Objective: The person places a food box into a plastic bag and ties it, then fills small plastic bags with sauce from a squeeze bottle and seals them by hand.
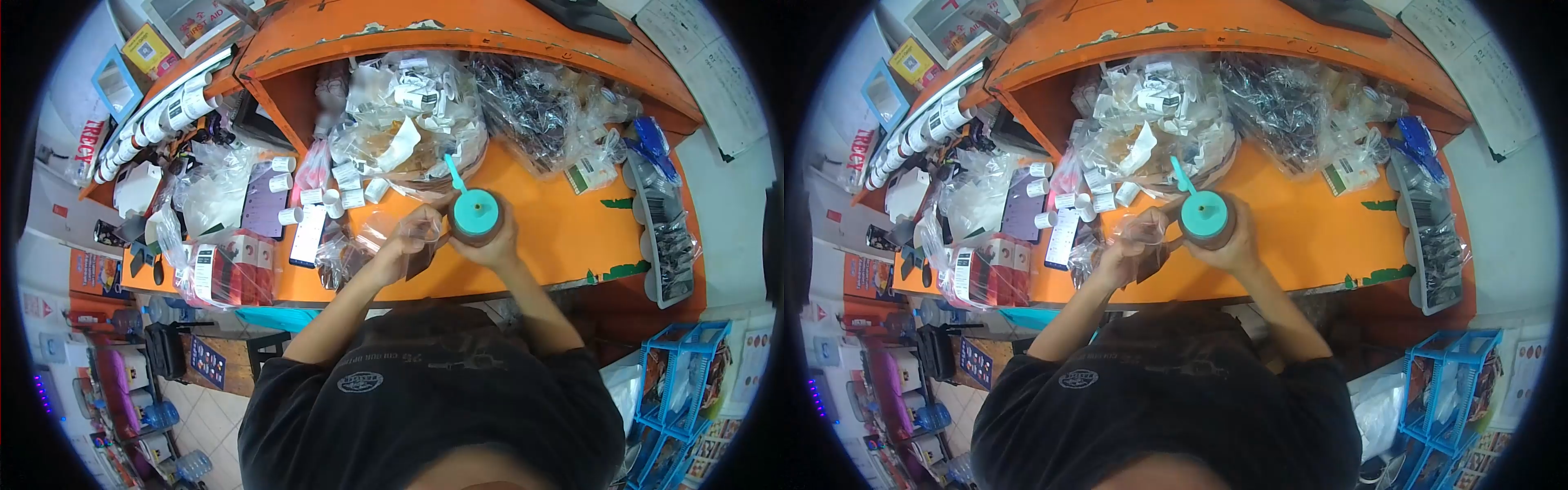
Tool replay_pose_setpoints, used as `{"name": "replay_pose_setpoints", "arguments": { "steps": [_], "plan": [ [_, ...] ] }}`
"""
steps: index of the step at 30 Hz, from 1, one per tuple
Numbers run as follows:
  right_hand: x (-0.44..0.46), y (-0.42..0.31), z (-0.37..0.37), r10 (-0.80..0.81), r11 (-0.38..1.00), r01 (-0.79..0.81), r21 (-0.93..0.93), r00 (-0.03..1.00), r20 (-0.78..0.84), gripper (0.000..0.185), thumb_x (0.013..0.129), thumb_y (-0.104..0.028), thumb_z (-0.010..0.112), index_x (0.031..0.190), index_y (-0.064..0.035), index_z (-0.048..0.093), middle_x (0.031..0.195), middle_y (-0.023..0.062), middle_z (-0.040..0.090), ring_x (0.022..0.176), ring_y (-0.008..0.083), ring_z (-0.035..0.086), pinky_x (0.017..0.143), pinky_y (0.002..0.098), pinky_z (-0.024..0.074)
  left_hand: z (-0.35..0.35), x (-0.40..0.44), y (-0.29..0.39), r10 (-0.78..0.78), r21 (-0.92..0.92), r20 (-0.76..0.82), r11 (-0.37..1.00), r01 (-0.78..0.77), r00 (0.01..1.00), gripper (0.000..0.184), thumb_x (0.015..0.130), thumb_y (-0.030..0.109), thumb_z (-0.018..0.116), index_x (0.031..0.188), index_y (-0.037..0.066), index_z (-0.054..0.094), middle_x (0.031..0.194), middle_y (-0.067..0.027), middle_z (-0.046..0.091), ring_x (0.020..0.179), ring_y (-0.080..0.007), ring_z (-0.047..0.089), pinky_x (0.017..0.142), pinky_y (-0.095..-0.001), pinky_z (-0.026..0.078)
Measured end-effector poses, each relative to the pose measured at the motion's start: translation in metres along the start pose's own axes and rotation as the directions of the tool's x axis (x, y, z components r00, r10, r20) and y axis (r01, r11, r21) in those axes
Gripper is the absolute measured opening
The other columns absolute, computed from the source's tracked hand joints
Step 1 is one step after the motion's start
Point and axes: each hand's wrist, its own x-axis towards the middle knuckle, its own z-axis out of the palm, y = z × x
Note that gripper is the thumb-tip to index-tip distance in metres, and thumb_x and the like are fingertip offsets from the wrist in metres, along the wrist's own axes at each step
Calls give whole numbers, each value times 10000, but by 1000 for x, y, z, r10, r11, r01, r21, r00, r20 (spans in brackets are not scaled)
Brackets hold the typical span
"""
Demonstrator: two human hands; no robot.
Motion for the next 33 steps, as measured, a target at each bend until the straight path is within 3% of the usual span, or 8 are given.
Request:
{"name": "replay_pose_setpoints", "arguments": {
  "steps": [6, 10, 13, 17, 19, 24, 25, 33],
  "plan": [
    [-45, 22, 25, 207, 978, -204, 41, 976, -70, 901, 557, -218, 888, 1265, 8, 379, 1132, 163, 562, 1033, 283, 594, 883, 389, 486, -34, -2, -45, -61, 12, 18, 998, 61, 998, 352, 753, 288, 545, 1038, 114, 437, 1260, -78, 416, 949, -148, 428, 819, -276, 350],
    [-49, 24, 29, 321, 947, -319, 33, 944, -71, 922, 563, -224, 888, 1280, 9, 357, 1168, 166, 540, 1070, 291, 572, 896, 403, 472, -20, -5, -51, 158, 390, -137, 916, -93, 978, 378, 791, 292, 524, 1091, 103, 390, 1100, -58, 413, 889, -146, 413, 812, -284, 351],
    [-44, 11, 25, 330, 944, -330, 16, 941, -69, 917, 576, -229, 875, 1288, 6, 346, 1193, 173, 517, 1092, 307, 541, 930, 409, 441, -27, -11, -52, 229, 447, -172, 885, -131, 958, 352, 837, 284, 502, 1098, 94, 363, 1011, -50, 376, 906, -139, 456, 765, -264, 403],
    [0, -44, 11, -145, 968, 85, -238, 958, -247, 813, 655, -219, 809, 1296, 16, 369, 1145, 161, 524, 1044, 303, 514, 943, 388, 403, -23, -16, -41, 194, 286, -350, 954, -93, 916, 240, 936, 297, 414, 1049, 85, 413, 911, -17, 390, 702, -76, 478, 565, -197, 415],
    [6, -60, 15, -11, 999, 9, -39, 998, -66, 719, 693, -203, 782, 1267, 22, 411, 1136, 161, 525, 1033, 288, 518, 915, 373, 413, -11, -14, -28, 172, 262, -504, 964, -40, 847, 181, 980, 232, 426, 1005, 62, 482, 857, 0, 465, 681, -59, 482, 562, -197, 423],
    [24, -77, 50, 361, 853, -416, 316, 906, 220, 220, 812, -76, 677, 998, 13, 600, 922, 116, 646, 789, 169, 616, 686, 274, 473, -17, -24, -24, 368, 320, -426, 916, -243, 827, 102, 922, 62, 584, 1009, 12, 570, 881, -38, 616, 764, -84, 580, 668, -228, 493],
    [22, -76, 56, 369, 871, -410, 271, 909, 191, 90, 835, -54, 650, 892, 14, 629, 815, 91, 667, 706, 145, 627, 635, 264, 478, -18, -28, -21, 373, 322, -448, 915, -242, 813, 103, 917, 60, 590, 1006, 9, 577, 873, -42, 624, 760, -85, 586, 671, -225, 488],
    [0, -70, 73, 346, 874, -454, 175, 832, 434, 92, 826, -59, 639, 866, 20, 617, 781, 98, 653, 713, 149, 633, 632, 267, 475, -52, -73, -32, 261, 399, -416, 913, -83, 871, 95, 890, 48, 626, 936, -35, 627, 835, -75, 669, 745, -126, 640, 697, -253, 527]
  ]
}}
